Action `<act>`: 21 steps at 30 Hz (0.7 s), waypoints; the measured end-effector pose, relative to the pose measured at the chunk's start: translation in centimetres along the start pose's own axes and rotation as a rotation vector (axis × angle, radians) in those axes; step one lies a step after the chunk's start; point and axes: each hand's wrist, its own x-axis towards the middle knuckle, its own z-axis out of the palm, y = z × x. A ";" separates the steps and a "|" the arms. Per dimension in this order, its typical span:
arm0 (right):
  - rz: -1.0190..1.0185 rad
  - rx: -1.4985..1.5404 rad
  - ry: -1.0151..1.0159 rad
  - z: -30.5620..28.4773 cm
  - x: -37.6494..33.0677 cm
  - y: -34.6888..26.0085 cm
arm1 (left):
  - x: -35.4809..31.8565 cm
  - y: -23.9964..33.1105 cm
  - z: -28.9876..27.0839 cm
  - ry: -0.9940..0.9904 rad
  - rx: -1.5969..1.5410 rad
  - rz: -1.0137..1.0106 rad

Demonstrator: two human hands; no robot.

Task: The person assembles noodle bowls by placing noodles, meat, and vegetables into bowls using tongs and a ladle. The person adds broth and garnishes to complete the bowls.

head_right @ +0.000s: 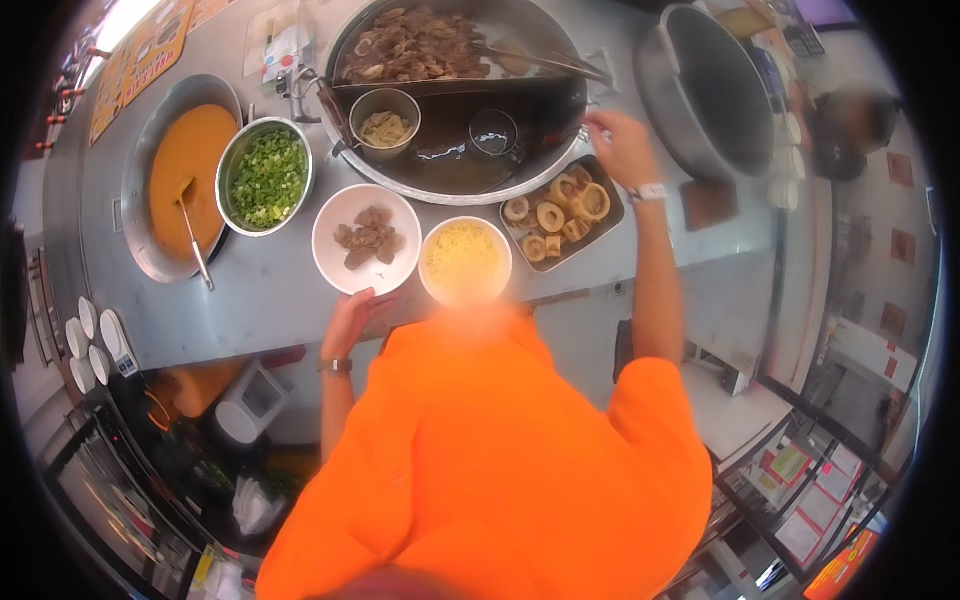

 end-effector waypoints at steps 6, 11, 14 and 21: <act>-0.129 -0.248 0.110 0.5 3.9 -1.0 | -1.1 3.4 0.1 -0.112 0.325 -0.278; -0.113 -0.424 0.236 -0.9 9.0 4.0 | -2.0 3.6 3.3 -0.483 0.384 -0.302; -0.098 -0.639 0.230 2.7 12.5 5.4 | -1.8 7.5 7.9 -0.496 0.624 -0.286; -0.163 -0.819 -0.074 5.1 15.4 4.0 | 2.5 12.3 17.4 -0.479 0.501 0.213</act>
